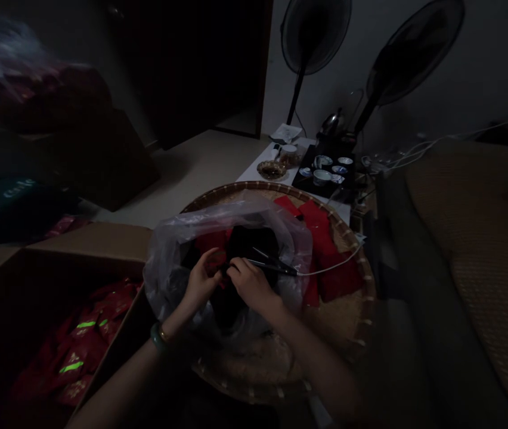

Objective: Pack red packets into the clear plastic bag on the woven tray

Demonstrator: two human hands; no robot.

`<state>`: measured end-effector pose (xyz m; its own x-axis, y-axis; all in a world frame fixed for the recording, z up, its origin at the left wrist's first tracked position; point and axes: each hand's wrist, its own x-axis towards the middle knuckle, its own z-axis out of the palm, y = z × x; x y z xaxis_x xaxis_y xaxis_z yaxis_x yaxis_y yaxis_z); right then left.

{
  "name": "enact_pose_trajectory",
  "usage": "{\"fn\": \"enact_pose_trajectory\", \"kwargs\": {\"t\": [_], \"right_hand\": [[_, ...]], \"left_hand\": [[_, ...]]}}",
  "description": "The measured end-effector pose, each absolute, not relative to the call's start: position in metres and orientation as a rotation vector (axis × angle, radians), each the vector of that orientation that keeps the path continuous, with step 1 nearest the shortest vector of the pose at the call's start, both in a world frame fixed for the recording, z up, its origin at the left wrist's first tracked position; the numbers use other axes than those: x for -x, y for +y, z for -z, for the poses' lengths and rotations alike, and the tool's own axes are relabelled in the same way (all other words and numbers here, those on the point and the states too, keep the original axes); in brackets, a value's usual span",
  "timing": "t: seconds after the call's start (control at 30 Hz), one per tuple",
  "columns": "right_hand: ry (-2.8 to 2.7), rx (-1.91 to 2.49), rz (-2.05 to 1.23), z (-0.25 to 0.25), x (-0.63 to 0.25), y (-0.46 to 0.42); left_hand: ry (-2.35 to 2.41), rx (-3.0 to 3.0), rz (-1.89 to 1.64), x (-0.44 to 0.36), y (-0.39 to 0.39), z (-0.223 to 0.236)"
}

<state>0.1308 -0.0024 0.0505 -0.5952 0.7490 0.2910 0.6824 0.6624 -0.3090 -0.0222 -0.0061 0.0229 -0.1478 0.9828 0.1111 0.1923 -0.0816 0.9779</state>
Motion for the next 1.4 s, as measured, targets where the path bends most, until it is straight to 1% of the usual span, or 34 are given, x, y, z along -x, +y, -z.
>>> {"fn": "enact_pose_trajectory", "kwargs": {"t": [0.1, 0.37, 0.63, 0.87, 1.03, 1.23, 1.4], "right_hand": [[-2.486, 1.127, -0.258, -0.049, -0.130, -0.002], [-2.400, 1.119, -0.130, -0.062, -0.133, -0.005], [-2.525, 1.316, -0.130, -0.070, -0.127, 0.000], [-2.529, 1.198, -0.201, -0.072, -0.132, 0.001], [-2.559, 1.256, -0.213, -0.069, -0.135, 0.002], [-2.674, 1.298, -0.352, -0.065, -0.134, 0.008], [-2.530, 1.145, -0.490, -0.065, -0.141, 0.008]], "left_hand": [[1.439, -1.361, -1.213, 0.026, -0.003, -0.024], [1.369, -1.273, -1.295, 0.027, 0.004, -0.030], [1.222, -1.241, -1.274, 0.017, -0.003, -0.042], [1.314, -1.184, -1.292, 0.023, 0.004, -0.039], [1.269, -1.171, -1.310, 0.019, 0.005, -0.040], [1.229, -1.192, -1.293, 0.014, -0.001, -0.044], [1.191, -1.094, -1.276, 0.026, 0.002, -0.041]]}}
